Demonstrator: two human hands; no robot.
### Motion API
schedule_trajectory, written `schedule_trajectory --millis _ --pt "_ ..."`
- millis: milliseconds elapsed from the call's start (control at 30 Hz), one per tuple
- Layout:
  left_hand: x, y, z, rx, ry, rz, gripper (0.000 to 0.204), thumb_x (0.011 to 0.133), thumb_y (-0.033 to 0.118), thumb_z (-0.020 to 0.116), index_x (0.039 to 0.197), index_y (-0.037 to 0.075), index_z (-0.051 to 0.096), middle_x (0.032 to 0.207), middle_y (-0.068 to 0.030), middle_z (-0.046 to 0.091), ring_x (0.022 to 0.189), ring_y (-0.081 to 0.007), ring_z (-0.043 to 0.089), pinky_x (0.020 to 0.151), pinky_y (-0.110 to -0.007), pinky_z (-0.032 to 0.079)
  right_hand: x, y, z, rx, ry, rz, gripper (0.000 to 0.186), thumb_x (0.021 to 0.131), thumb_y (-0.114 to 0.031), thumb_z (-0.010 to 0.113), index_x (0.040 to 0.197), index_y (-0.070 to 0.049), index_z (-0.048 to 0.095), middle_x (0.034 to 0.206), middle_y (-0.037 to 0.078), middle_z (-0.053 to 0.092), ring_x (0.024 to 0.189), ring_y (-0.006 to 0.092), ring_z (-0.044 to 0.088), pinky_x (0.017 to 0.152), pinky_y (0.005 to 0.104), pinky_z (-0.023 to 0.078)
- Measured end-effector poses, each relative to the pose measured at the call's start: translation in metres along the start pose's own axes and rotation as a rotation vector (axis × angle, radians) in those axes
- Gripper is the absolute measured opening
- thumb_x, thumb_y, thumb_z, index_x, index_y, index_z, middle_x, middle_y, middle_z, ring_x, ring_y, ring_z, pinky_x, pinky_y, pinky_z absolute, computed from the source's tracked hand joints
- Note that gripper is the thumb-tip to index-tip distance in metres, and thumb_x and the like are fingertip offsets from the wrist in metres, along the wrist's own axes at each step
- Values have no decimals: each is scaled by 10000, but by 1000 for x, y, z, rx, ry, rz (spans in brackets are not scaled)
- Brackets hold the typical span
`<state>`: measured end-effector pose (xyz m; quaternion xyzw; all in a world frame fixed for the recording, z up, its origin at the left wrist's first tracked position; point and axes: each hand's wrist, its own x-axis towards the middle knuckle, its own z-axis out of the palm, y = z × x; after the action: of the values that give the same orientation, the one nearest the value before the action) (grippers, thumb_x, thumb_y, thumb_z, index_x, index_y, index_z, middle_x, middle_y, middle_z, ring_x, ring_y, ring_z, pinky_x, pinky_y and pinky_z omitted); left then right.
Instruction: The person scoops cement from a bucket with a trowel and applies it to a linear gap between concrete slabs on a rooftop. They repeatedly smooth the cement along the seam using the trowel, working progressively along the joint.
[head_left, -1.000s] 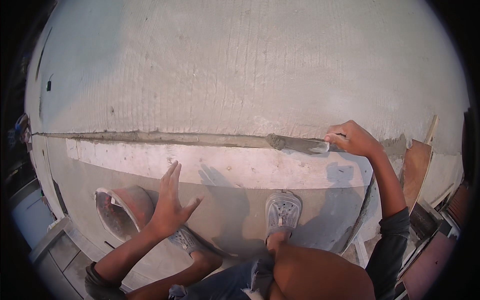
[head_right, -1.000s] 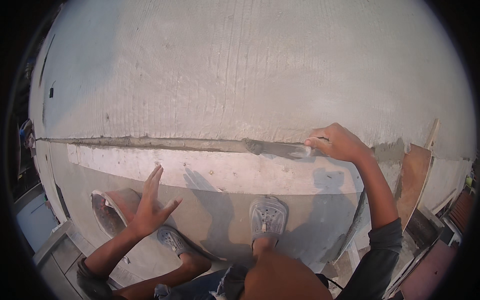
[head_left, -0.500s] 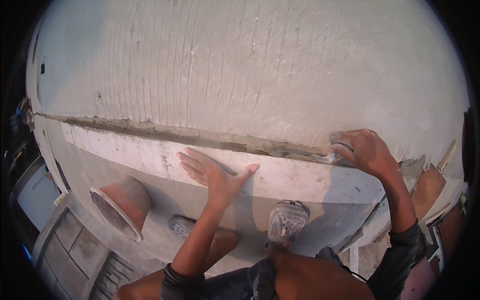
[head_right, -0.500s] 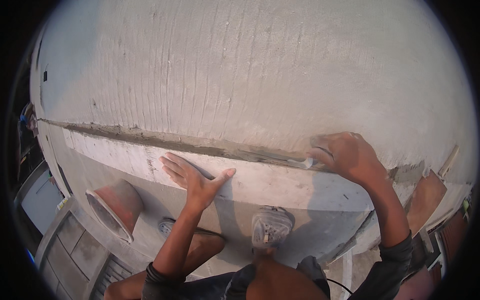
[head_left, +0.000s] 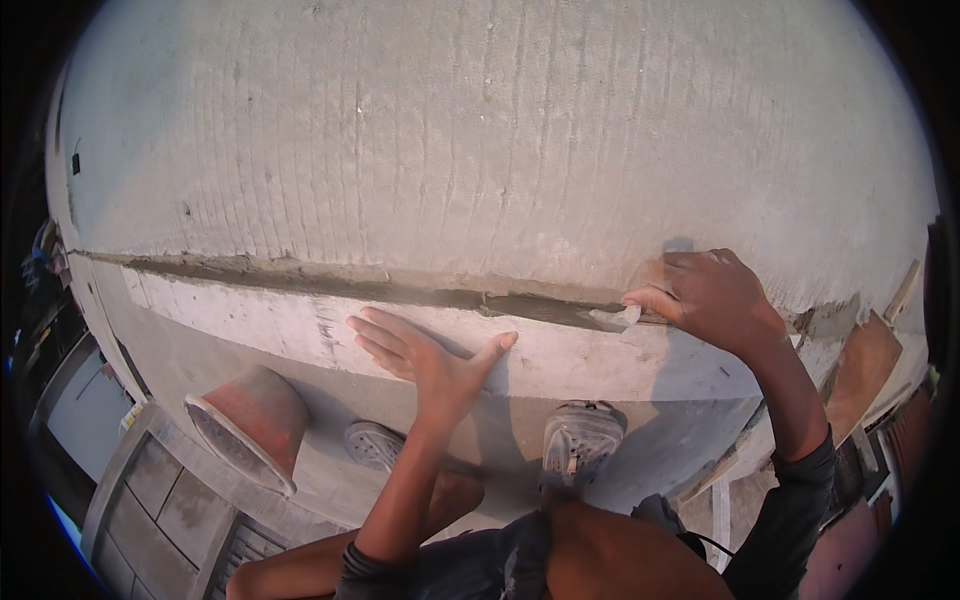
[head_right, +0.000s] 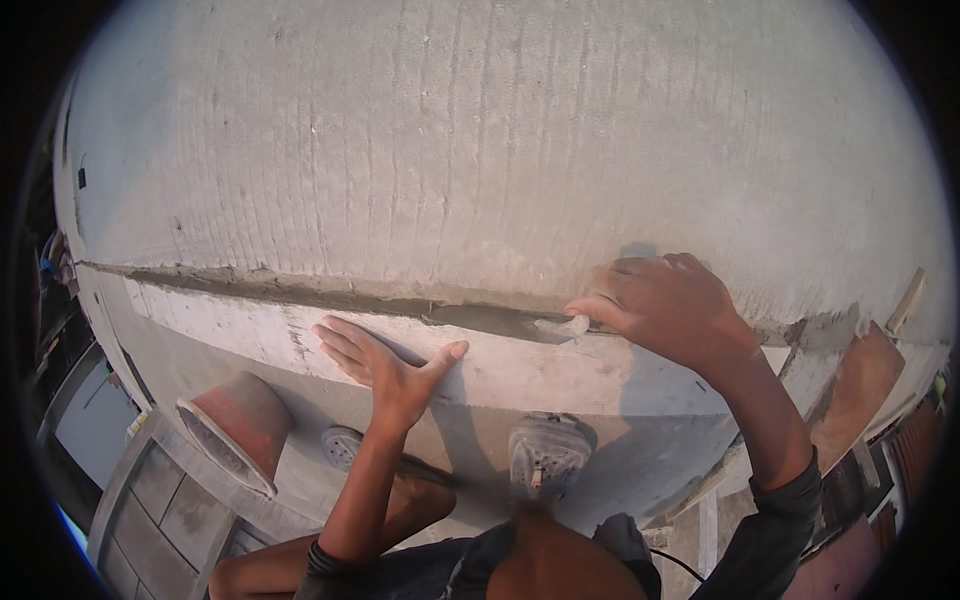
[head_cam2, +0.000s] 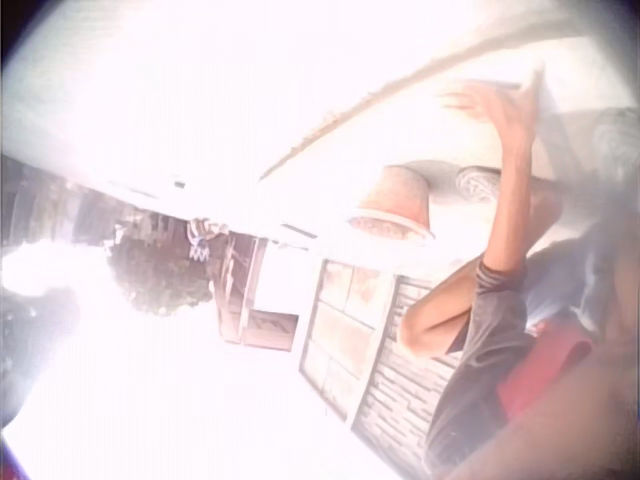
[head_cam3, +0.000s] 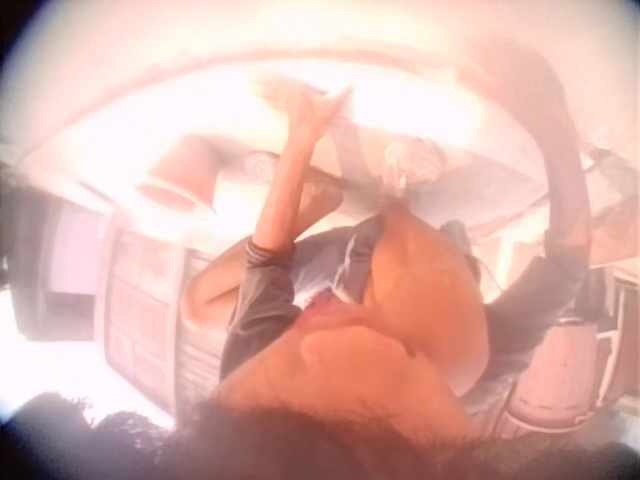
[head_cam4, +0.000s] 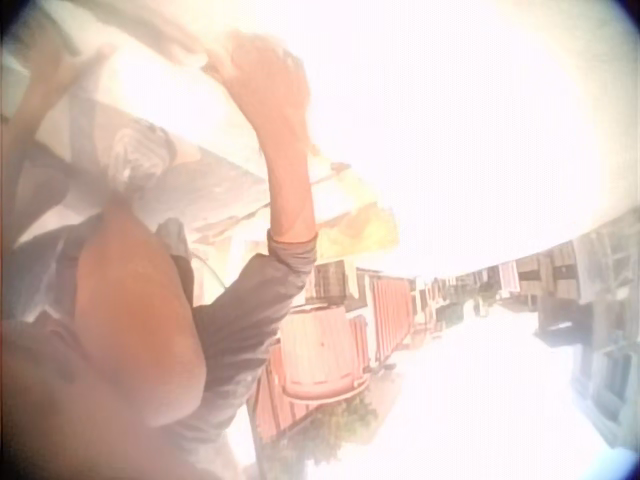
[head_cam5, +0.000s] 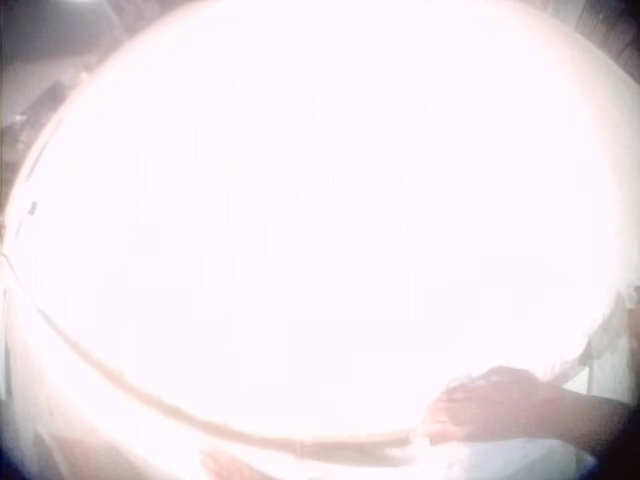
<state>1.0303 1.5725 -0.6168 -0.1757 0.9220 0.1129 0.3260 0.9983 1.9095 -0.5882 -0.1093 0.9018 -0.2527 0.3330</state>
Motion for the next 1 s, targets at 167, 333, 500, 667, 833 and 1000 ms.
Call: schedule_trajectory --millis 167,333,500,667,833,1000 --pt "1 0 -2 -8 -16 5 1726 613 672 954 1561 -148 -232 1630 -429 -260 1525 -604 -238 1241 -675 -45 2 -16 2 -156 -70 10 502 984 -590 614 1048 -115 763 884 93 728 830 304 709 797 429 545" --pt "1 -7 2 4 -20 -6 1736 613 693 945 1553 -155 -243 1617 -440 -274 1518 -602 -255 1233 -686 -52 10 -21 -28 17 -225 149 500 998 -592 595 1052 -122 761 871 93 738 874 311 726 843 434 546" --pt "0 -2 -1 15 -17 -11 1745 610 711 940 1550 -156 -247 1615 -441 -274 1516 -608 -252 1228 -700 -44 20 -11 7 -37 35 28 563 995 -611 600 980 -82 793 883 130 749 810 337 719 789 453 542" --pt "2 -7 5 40 -18 -10 1741 612 707 941 1551 -157 -243 1614 -441 -278 1515 -616 -246 1225 -710 -36 34 -21 -3 109 -170 96 531 1008 -585 599 999 -93 801 933 137 758 858 332 720 807 446 542" --pt "0 -4 1 24 -10 9 1738 615 699 943 1549 -159 -244 1613 -445 -275 1514 -621 -240 1224 -712 -39 15 -2 -29 198 -290 217 502 980 -567 647 1022 -89 795 921 145 748 826 367 700 811 456 543" --pt "1 -8 3 20 -4 17 1738 611 693 948 1550 -163 -238 1612 -446 -275 1513 -618 -244 1223 -712 -40 -2 0 -26 66 -209 257 565 982 -606 626 1009 -63 781 927 150 742 867 351 706 834 460 538"
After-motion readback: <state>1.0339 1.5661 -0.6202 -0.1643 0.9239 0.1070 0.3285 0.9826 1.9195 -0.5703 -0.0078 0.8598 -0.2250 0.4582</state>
